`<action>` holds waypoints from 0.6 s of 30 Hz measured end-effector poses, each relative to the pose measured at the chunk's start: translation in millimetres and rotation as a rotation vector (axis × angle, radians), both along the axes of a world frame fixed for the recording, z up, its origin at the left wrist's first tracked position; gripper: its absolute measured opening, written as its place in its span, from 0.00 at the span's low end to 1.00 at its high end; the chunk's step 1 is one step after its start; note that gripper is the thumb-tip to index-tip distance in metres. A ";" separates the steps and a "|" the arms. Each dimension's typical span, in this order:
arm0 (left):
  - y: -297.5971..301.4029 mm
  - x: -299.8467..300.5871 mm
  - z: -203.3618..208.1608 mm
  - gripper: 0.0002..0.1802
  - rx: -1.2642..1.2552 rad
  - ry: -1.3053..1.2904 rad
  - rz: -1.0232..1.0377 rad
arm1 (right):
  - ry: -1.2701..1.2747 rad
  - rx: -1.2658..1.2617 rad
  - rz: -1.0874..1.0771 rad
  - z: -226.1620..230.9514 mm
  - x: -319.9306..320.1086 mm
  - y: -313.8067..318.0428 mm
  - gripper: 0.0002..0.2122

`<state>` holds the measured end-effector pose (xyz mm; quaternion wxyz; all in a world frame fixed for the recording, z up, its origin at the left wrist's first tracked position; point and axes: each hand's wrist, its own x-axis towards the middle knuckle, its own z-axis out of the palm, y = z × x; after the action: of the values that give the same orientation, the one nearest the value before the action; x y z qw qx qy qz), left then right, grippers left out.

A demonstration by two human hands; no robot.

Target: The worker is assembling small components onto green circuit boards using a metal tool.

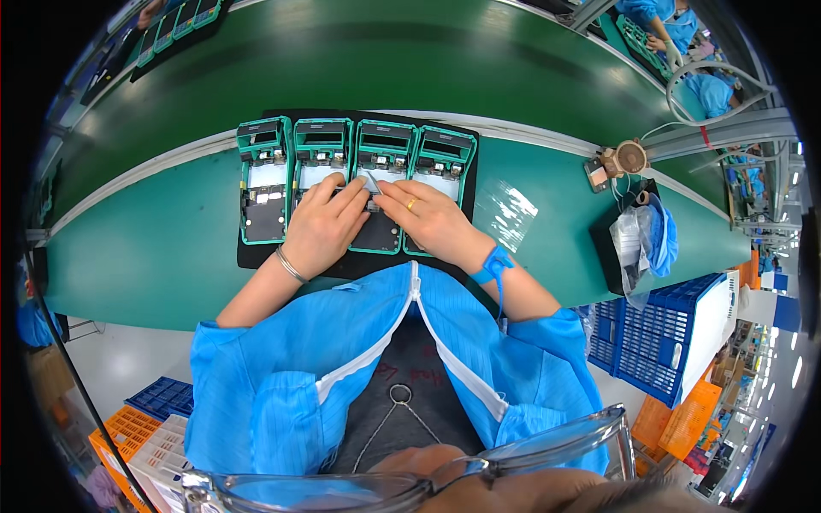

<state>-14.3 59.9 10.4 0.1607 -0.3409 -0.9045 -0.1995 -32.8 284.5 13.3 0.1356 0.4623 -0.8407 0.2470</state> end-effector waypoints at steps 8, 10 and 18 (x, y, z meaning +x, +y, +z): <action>-9.5 -5.1 -2.3 0.20 -0.021 0.010 -0.005 | 0.020 -0.023 0.013 -8.2 -5.6 -10.7 0.19; -9.8 -4.3 -2.5 0.22 -0.020 -0.021 0.005 | 0.024 -0.028 0.013 -9.9 -5.8 -11.8 0.19; -7.3 -9.0 4.7 0.20 -0.130 -0.036 0.038 | 0.058 -0.013 -0.016 -8.3 -3.6 -15.0 0.18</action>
<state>-23.3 52.6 15.1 0.1259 -0.3295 -0.9246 -0.1435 -36.4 269.5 5.1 0.1649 0.4615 -0.8386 0.2378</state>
